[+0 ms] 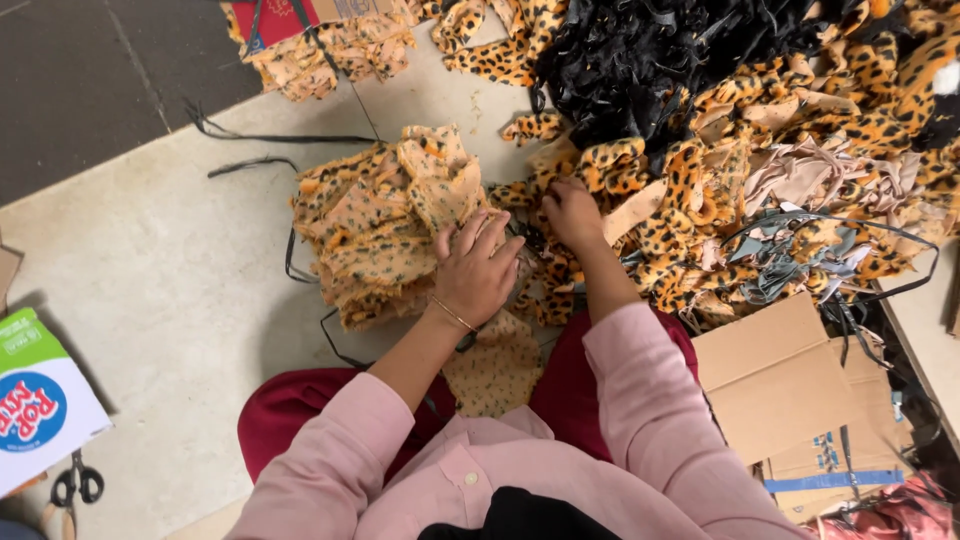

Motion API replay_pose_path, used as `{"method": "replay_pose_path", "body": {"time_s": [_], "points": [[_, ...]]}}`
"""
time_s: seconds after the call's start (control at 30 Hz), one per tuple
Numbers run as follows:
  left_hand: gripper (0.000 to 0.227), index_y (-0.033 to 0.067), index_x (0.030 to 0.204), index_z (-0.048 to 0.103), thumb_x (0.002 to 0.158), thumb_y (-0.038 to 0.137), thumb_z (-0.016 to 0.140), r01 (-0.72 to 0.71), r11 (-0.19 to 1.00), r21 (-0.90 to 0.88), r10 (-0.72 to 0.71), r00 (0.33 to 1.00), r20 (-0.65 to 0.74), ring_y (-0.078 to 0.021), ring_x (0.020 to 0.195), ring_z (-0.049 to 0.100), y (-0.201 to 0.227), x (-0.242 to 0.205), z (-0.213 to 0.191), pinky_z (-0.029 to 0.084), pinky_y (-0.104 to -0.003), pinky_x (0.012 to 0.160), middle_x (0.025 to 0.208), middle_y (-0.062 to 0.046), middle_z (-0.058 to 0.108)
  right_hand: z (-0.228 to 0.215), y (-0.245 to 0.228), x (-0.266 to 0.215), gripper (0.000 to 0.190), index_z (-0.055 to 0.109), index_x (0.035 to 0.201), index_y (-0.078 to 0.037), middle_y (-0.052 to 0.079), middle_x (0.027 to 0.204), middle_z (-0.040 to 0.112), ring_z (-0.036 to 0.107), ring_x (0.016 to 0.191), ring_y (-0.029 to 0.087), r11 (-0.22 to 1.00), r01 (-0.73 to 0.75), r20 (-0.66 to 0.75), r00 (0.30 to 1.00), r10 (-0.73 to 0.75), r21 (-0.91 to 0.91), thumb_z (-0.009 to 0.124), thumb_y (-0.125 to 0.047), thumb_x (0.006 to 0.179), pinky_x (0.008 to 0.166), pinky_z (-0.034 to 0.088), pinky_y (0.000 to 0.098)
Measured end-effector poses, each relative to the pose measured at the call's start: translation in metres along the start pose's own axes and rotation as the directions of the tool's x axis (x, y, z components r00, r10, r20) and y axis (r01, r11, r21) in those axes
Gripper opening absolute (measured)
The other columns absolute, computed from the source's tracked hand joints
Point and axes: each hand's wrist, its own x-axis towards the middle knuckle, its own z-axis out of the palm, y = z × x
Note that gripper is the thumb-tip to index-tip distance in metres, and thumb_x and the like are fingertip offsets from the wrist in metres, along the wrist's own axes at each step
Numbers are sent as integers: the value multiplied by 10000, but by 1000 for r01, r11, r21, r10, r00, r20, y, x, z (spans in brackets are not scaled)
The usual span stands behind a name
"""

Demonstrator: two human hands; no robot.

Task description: The person sits on the floor and uses scissors to cut small pieces from a stack of leopard-print fabric. They repeatedly pick up a piece, trim it, and place it back on the pile.

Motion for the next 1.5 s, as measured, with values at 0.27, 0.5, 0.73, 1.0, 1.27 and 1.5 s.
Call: {"method": "replay_pose_path", "body": {"time_s": [0.27, 0.5, 0.73, 1.0, 1.27, 1.5], "points": [[506, 249, 1460, 496, 985, 361, 631, 214, 958, -192, -189, 972, 141, -331, 1365, 456, 17, 6, -23, 293, -525, 1018, 1497, -98, 478, -74, -59, -111, 87, 751, 1021, -25, 93, 940, 725, 645, 1073, 349, 875, 351, -426, 884, -192, 335, 775, -96, 977, 1118, 303, 603], [858, 108, 1591, 312, 897, 213, 806, 284, 687, -669, -189, 959, 212, -450, 1362, 515, 38, 23, -76, 431, -558, 1106, 1503, -269, 480, -165, -163, -190, 106, 766, 970, -1, 163, 827, 718, 686, 1036, 469, 854, 482, -327, 853, -406, 197, 768, 73, 894, 941, 510, 544], [662, 254, 1462, 525, 862, 273, 803, 362, 692, -624, -145, 917, 372, -285, 1245, 656, 48, -12, -29, 558, -424, 995, 1361, -97, 651, -136, -118, -187, 163, 680, 1010, -36, 211, 858, 728, 701, 908, 454, 971, 231, 121, 964, -236, 52, 742, -48, 860, 765, 517, 542], [605, 176, 1509, 471, 952, 312, 665, 403, 779, -480, -71, 818, 572, -364, 1360, 533, 31, -35, -35, 491, -469, 1092, 1445, -168, 533, -39, -40, -76, 376, 668, 1323, -32, 233, 1242, 689, 627, 1201, 446, 976, 190, 113, 978, -178, -107, 589, -123, 967, 1006, 525, 550], [622, 179, 1465, 518, 882, 295, 701, 445, 742, -501, -122, 825, 552, -411, 1316, 557, 8, -53, -3, 484, -468, 1089, 1389, -213, 559, 55, -9, 27, 358, 697, 1240, 0, 178, 1626, 274, 424, 1380, 466, 880, -39, 242, 955, 173, -473, 662, -71, 890, 945, 590, 527], [521, 221, 1396, 602, 893, 314, 700, 480, 665, -573, -224, 859, 460, -318, 1285, 588, -2, -63, 12, 489, -396, 1060, 1313, -122, 627, -69, -123, -52, 433, 558, 1392, 92, 275, 1411, 475, 545, 1274, 472, 989, -127, 114, 984, 135, -71, 437, 54, 979, 1053, 532, 558]]}}
